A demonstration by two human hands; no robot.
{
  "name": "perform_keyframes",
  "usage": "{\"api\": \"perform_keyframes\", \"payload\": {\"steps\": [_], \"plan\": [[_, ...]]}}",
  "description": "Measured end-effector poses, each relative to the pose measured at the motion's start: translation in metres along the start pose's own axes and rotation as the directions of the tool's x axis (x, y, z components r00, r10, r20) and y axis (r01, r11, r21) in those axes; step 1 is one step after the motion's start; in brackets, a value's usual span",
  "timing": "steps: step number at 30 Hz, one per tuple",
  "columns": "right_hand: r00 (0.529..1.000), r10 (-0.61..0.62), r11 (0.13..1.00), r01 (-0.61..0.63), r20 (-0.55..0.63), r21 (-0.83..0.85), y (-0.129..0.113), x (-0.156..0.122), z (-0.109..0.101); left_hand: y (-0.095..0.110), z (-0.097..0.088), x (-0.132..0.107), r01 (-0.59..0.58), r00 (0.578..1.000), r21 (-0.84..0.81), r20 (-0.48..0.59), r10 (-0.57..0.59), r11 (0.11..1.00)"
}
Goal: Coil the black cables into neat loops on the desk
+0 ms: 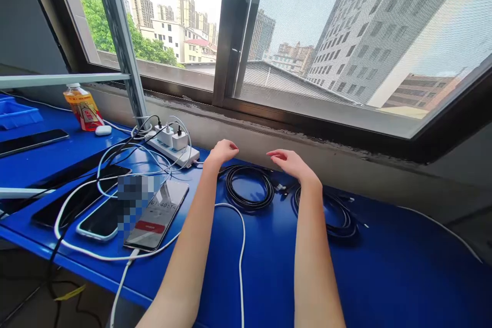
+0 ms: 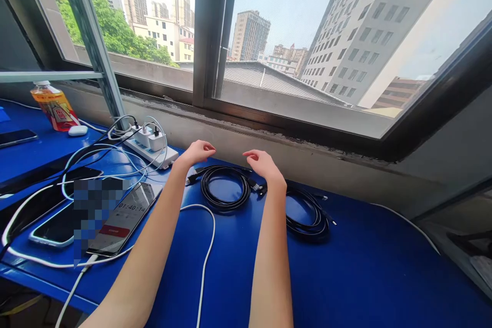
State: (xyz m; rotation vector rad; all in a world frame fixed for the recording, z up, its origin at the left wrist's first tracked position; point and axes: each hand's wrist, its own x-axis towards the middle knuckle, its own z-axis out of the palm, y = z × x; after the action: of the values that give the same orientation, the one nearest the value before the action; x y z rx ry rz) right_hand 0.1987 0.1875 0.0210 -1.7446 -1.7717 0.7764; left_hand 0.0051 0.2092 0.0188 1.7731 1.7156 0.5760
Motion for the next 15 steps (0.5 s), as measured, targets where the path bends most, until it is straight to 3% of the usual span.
{"api": "perform_keyframes", "payload": {"steps": [5, 10, 15], "plan": [[0.993, -0.086, 0.996, 0.086, -0.079, -0.004, -0.017, 0.000, 0.012, 0.005, 0.000, -0.001, -0.033, 0.992, -0.007, -0.121, 0.032, 0.999], [0.991, -0.117, 0.992, 0.113, -0.064, -0.060, -0.017, 0.009, 0.034, 0.005, 0.011, 0.003, -0.083, 0.992, 0.005, -0.097, 0.083, 0.997], [0.990, -0.135, 0.989, 0.133, -0.038, -0.060, -0.013, 0.015, 0.041, 0.003, 0.014, 0.007, -0.111, 0.991, 0.003, -0.069, 0.111, 0.994]]}}
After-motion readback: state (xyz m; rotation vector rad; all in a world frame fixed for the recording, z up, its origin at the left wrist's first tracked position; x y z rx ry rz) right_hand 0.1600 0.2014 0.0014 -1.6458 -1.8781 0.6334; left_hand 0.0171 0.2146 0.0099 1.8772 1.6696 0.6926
